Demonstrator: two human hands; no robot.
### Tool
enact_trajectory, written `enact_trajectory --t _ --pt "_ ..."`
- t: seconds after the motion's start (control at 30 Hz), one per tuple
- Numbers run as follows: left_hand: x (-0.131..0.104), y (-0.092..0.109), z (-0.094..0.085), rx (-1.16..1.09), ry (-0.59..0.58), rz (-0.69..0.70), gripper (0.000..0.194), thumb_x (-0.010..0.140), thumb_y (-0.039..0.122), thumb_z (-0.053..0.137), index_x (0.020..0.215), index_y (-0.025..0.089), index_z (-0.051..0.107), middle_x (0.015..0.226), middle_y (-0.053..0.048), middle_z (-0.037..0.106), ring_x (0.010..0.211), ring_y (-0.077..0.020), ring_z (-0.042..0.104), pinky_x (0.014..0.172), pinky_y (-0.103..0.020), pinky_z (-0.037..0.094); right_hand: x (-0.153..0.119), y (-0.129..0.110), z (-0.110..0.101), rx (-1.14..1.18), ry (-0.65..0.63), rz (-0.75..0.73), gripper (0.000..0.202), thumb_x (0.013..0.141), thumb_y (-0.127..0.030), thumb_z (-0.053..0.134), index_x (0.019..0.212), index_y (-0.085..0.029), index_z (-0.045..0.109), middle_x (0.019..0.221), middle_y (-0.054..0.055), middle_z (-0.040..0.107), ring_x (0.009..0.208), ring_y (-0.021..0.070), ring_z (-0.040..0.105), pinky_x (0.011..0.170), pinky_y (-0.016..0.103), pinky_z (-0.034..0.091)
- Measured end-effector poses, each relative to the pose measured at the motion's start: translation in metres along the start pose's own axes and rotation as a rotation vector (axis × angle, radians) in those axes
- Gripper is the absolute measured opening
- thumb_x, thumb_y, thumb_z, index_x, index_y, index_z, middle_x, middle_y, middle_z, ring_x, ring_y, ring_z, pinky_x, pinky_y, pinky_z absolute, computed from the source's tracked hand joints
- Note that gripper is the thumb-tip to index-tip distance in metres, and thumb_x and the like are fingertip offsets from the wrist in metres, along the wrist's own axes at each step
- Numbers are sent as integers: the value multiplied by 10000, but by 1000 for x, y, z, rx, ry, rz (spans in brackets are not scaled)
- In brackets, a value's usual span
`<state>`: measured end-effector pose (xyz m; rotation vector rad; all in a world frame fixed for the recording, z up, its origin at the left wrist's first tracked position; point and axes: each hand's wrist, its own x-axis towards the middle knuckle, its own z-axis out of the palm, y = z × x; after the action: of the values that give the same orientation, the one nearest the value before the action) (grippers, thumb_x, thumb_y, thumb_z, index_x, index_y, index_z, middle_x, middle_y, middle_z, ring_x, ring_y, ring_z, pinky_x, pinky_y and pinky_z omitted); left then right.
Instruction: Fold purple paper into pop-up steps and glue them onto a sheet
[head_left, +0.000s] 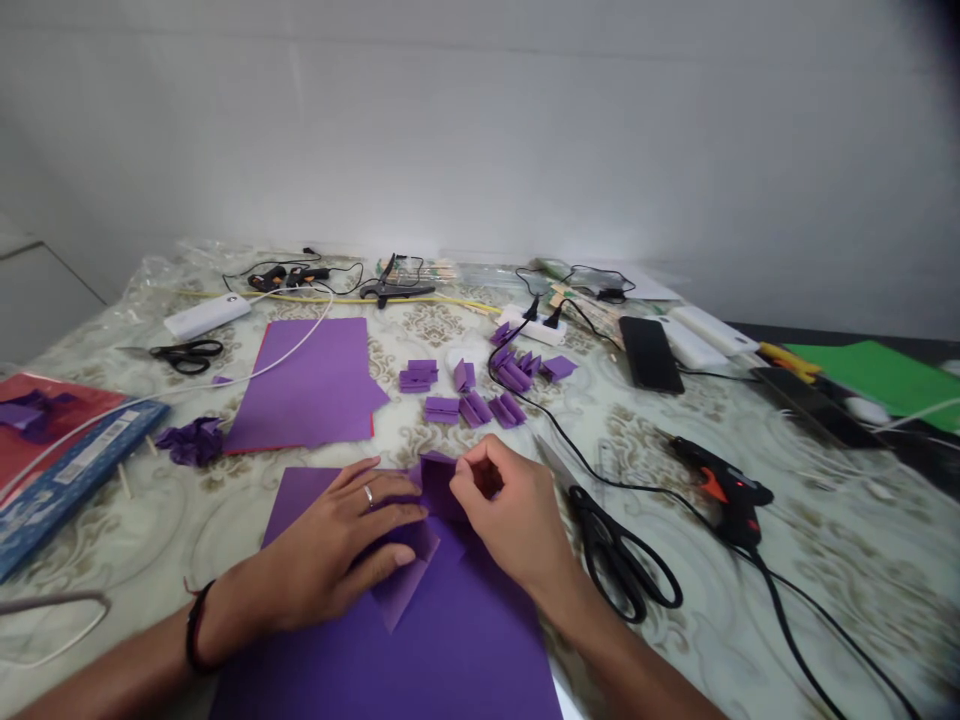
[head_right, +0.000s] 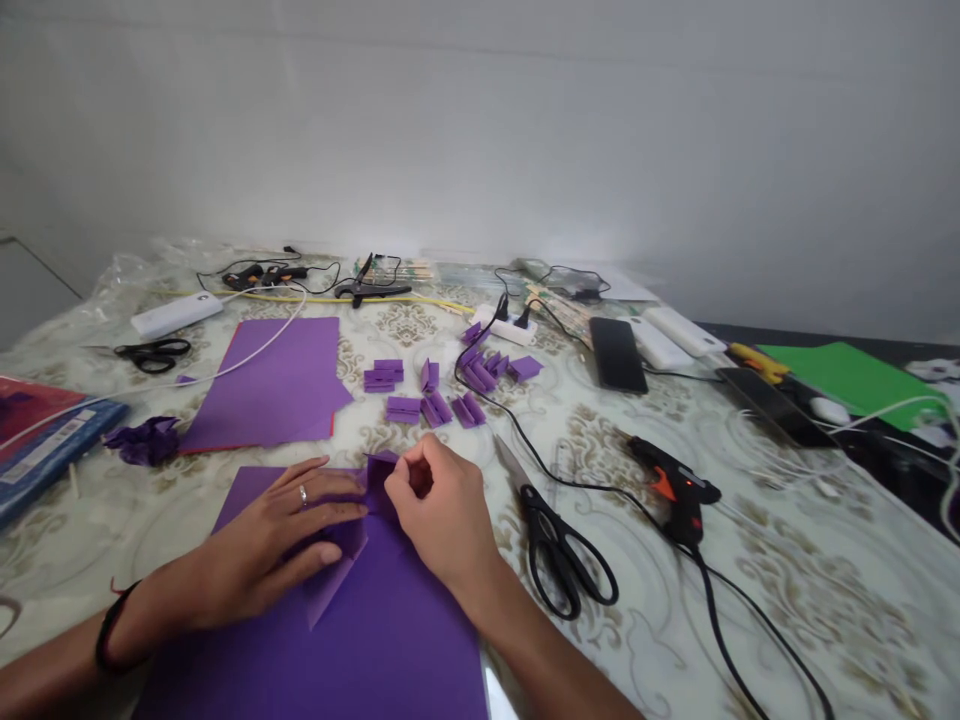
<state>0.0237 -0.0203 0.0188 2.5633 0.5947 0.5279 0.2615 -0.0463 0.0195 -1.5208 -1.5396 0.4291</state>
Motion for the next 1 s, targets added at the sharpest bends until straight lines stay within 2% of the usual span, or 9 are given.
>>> enact_trajectory --t 0.13,0.23,0.3,0.4,0.57,0.7,0.8,0.93,1.0 --pt "2 6 -12 -73 -45 -37 195 1120 290 519 1250 245 657 1258 -70 704 1207 -250 668 1219 -479 429 0 0 0 16 -37 52 179 889 -292 584 717 -244 569 593 -51 608 525 138 551 573 266 421" --pt "0 7 -18 -97 -17 -27 135 1119 346 531 1150 230 591 1246 -75 684 1187 -247 651 1240 -474 379 1 3 -4 38 -65 97 184 887 -316 593 719 -242 588 577 -52 612 510 142 563 565 267 430" --pt "-2 7 -21 -84 13 -15 149 1113 379 550 1109 231 536 1229 -68 679 1158 -241 653 1268 -488 320 3 7 -9 54 -73 128 204 896 -347 602 723 -239 610 568 -50 618 502 147 578 549 265 432" --pt "-5 5 -27 -40 61 2 233 1060 416 640 1040 239 491 1125 -42 670 1069 -239 651 1231 -501 332 7 13 -20 68 -53 166 254 912 -403 610 721 -235 624 583 -34 639 520 160 612 542 265 444" --pt "-7 5 -36 42 91 17 104 1010 176 606 1044 244 535 1043 -38 686 1088 -254 634 1181 -511 370 14 21 -31 72 -41 190 276 939 -431 599 743 -239 622 558 -30 634 496 172 623 525 271 463" --pt "-8 7 -37 45 41 12 215 976 108 562 1122 256 619 1065 -48 716 1161 -282 613 1195 -550 348 15 23 -31 38 -54 171 257 945 -415 602 756 -242 624 576 -24 652 510 180 632 534 281 460" --pt "-9 6 -33 64 8 28 339 941 68 530 1171 273 670 1076 -52 719 1124 -288 609 1151 -574 372 15 24 -29 7 -90 132 188 927 -351 610 774 -244 630 633 -13 691 578 189 665 577 290 474" --pt "-9 4 -29 87 15 55 299 901 24 499 1026 245 657 994 -46 700 1093 -282 608 1123 -574 403 13 24 -24 -12 -162 61 91 927 -300 620 891 -236 674 729 -2 730 632 192 687 620 307 533" --pt "-9 3 -29 118 38 49 265 909 16 489 972 236 623 988 -44 702 1120 -277 614 1147 -565 400 10 23 -21 -20 -166 19 143 923 -266 614 1032 -222 695 849 29 746 694 201 696 646 326 571"
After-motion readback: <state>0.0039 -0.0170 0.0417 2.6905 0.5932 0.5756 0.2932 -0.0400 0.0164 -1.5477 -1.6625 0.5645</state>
